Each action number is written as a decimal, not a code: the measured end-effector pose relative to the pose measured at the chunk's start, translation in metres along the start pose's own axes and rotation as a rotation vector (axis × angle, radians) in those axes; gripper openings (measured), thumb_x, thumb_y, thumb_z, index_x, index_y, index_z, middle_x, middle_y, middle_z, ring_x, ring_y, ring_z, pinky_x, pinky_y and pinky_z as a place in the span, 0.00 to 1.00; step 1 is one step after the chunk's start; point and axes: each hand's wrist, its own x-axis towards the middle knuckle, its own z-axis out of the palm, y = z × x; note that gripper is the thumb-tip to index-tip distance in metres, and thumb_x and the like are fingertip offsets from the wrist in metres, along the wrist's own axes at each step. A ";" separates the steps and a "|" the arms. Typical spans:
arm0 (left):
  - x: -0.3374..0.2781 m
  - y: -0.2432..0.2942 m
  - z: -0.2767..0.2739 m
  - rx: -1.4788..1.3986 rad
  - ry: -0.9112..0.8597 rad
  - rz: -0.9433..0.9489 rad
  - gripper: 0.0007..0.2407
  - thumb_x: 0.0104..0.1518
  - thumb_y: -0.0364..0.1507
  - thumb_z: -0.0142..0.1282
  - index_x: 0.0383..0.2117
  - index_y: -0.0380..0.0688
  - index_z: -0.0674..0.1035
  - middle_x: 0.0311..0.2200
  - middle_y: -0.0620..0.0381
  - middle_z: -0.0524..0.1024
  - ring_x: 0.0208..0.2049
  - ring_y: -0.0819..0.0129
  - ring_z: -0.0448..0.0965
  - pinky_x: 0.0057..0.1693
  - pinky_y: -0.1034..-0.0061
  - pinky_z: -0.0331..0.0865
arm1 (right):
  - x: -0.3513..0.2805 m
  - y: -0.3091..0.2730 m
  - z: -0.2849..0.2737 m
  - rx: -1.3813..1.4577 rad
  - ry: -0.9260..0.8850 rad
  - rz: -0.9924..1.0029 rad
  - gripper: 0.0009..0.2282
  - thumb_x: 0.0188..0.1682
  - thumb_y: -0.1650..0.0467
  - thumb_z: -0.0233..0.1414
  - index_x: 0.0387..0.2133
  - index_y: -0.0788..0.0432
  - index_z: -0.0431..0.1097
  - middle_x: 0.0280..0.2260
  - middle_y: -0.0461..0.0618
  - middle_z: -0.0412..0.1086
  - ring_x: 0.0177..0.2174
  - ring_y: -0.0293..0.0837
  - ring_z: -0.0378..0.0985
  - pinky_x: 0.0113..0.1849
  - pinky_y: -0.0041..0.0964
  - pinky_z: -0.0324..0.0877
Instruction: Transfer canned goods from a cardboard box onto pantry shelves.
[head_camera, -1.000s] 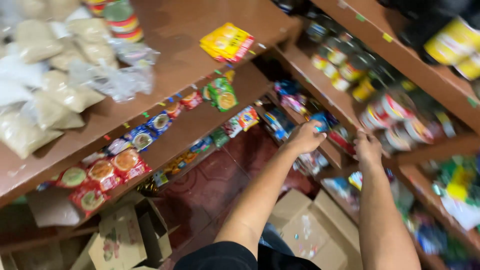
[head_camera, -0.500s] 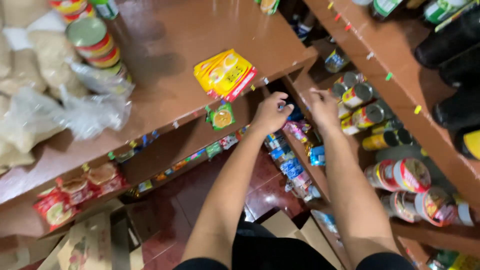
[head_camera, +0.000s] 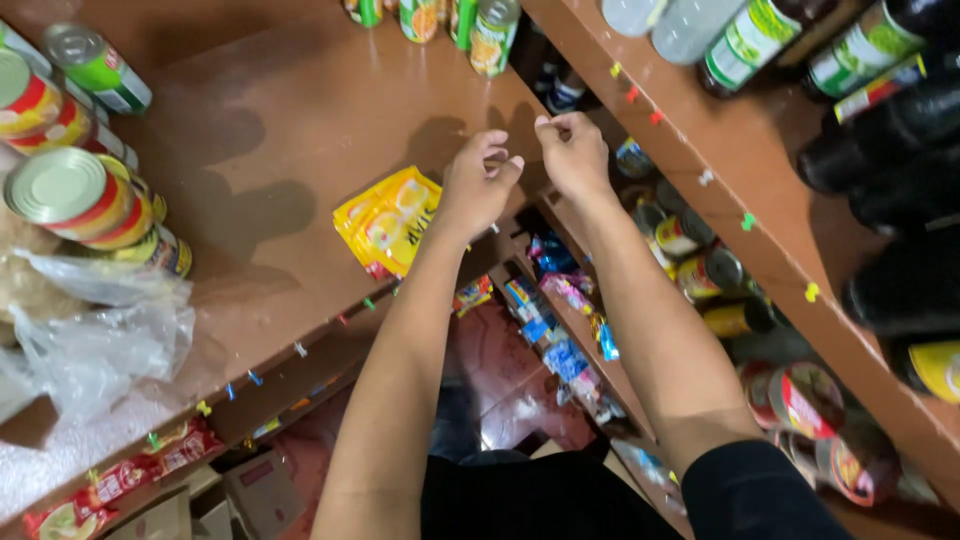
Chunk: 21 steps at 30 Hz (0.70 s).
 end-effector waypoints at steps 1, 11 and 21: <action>0.010 -0.001 -0.004 -0.002 0.009 0.002 0.20 0.56 0.32 0.62 0.54 0.39 0.75 0.47 0.46 0.81 0.45 0.60 0.85 0.52 0.70 0.77 | 0.012 -0.001 0.003 0.000 -0.003 -0.009 0.17 0.49 0.58 0.58 0.36 0.62 0.77 0.32 0.55 0.78 0.34 0.48 0.81 0.41 0.42 0.74; 0.104 -0.023 -0.054 0.046 0.110 0.004 0.19 0.55 0.30 0.63 0.53 0.38 0.75 0.48 0.46 0.80 0.45 0.61 0.84 0.52 0.70 0.76 | 0.080 -0.043 0.045 0.014 0.014 -0.132 0.17 0.47 0.64 0.61 0.46 0.58 0.69 0.32 0.54 0.77 0.33 0.52 0.81 0.39 0.48 0.74; 0.163 0.001 -0.071 0.533 0.165 0.059 0.20 0.54 0.27 0.64 0.54 0.46 0.74 0.53 0.42 0.74 0.55 0.44 0.75 0.58 0.56 0.70 | 0.103 -0.052 0.085 -0.114 0.147 -0.332 0.19 0.48 0.68 0.61 0.51 0.55 0.64 0.47 0.66 0.69 0.47 0.67 0.73 0.49 0.57 0.70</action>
